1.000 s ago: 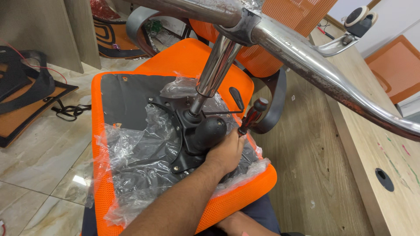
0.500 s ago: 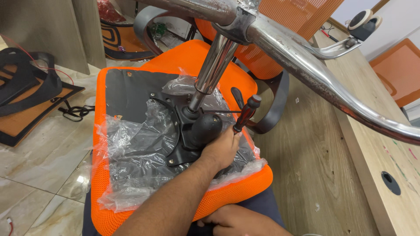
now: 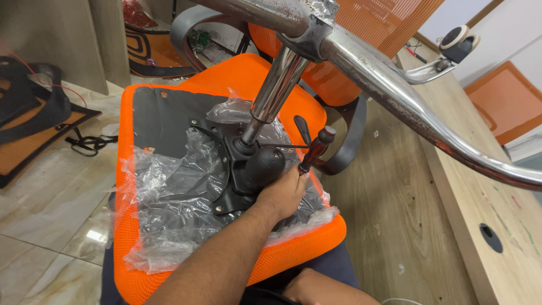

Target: The person uses a screwdriver to tighten screws on the base of an orange office chair. The chair is placed upside down on a work surface, and the person repeatedly turns the screwdriver to secure the central mechanism.

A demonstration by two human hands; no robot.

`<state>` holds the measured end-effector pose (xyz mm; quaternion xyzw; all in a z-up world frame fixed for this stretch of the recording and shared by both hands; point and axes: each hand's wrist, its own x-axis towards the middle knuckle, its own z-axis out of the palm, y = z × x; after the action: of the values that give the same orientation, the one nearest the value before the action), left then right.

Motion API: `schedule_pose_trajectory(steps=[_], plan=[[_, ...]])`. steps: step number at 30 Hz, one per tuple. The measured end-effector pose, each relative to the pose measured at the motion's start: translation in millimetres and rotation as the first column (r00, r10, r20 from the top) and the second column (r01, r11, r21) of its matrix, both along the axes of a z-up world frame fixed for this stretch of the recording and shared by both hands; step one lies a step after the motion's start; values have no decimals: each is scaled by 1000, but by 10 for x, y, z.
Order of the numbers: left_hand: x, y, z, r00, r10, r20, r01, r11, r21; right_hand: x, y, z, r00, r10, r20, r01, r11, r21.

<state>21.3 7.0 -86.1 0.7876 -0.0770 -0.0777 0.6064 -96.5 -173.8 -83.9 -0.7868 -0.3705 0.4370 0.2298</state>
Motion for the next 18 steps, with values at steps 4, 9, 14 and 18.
schedule_pose_trajectory(steps=[4,9,14,18], plan=[[-5,26,60,1000,-20,-18,20,1000,-14,-18,77,194,994,-99,35,84,948,309],[-6,65,77,1000,-12,-21,12,1000,-18,-62,346,126,966,-224,129,98,778,621],[54,103,16,1000,23,4,-23,1000,-14,-86,482,10,939,-198,280,202,979,15],[75,27,-31,1000,27,-9,-27,996,-81,-85,557,80,954,-227,196,91,842,532]])
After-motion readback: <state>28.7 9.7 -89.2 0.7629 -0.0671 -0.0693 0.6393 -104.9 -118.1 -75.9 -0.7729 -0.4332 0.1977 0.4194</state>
